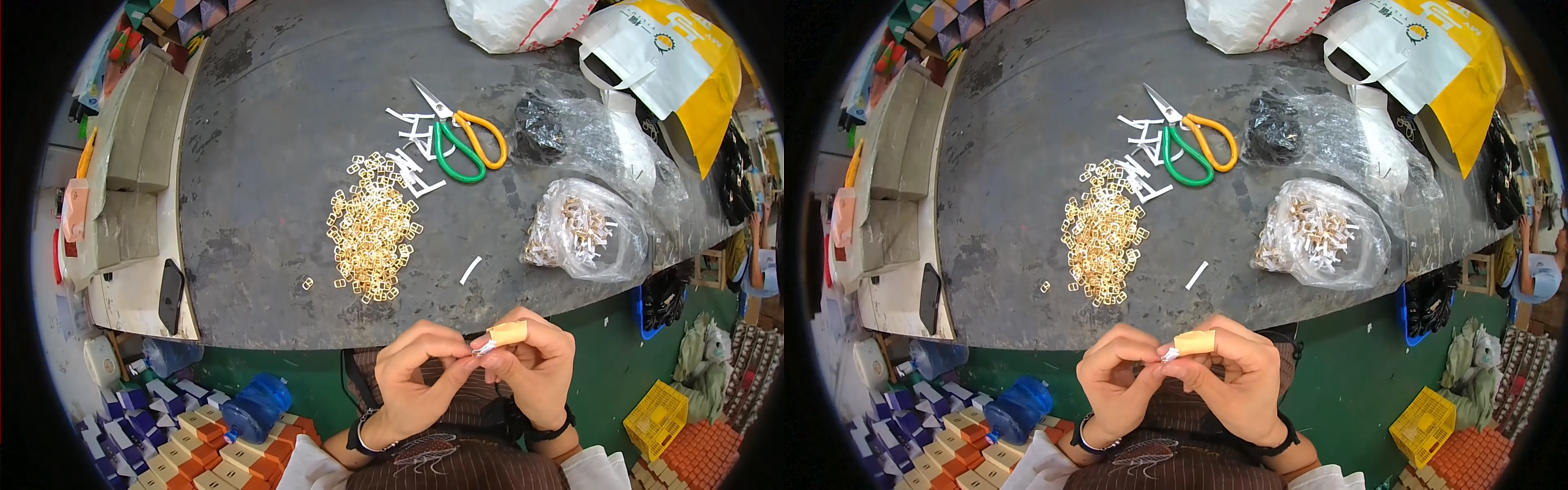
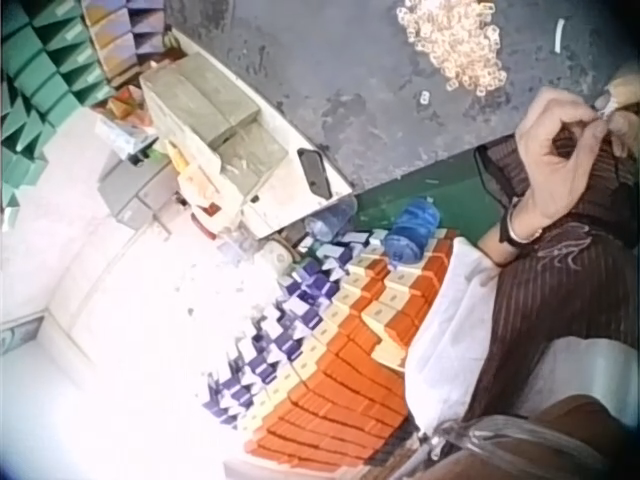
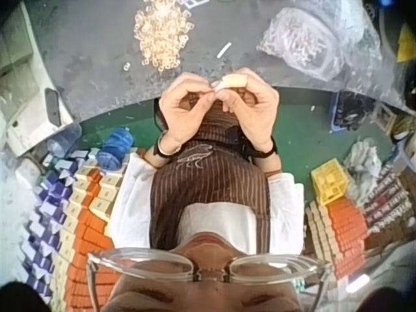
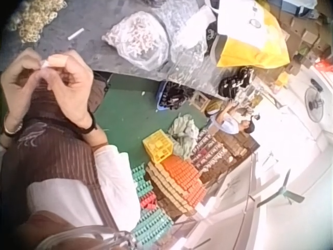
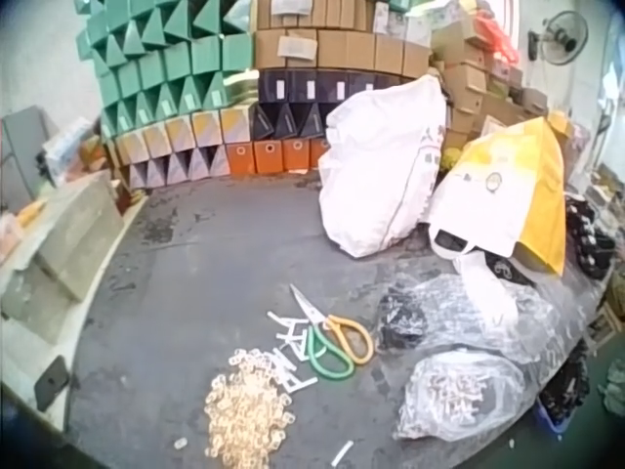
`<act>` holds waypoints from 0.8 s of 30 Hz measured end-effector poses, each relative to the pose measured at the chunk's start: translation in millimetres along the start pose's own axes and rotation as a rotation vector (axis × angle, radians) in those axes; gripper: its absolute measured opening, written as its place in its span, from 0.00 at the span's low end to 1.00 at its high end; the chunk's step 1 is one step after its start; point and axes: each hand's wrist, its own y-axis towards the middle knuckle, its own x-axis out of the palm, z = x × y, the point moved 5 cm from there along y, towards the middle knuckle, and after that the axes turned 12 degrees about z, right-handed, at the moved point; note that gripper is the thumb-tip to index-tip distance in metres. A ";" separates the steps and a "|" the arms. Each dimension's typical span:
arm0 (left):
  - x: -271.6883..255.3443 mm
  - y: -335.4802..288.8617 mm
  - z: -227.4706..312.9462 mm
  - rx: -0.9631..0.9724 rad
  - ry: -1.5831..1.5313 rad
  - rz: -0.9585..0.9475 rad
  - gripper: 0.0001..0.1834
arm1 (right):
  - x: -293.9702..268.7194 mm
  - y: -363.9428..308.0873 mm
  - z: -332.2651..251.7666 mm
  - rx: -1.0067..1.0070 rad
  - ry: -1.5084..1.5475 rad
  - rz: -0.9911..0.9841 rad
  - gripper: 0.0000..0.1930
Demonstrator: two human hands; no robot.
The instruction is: Assembling small metal buckle components for footwear by sliding a metal pin and bar together.
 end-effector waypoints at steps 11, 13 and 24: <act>1.9 -5.6 -0.9 -0.021 -0.040 0.009 0.03 | -2.2 2.0 1.4 0.006 -0.111 -0.054 0.09; 0.6 -10.2 -3.4 -0.112 -0.091 0.059 0.02 | -2.0 2.2 3.9 0.007 -0.107 -0.062 0.09; -1.0 -6.0 -1.5 0.039 0.061 0.011 0.03 | -1.5 7.0 0.7 -0.057 -0.190 -0.106 0.08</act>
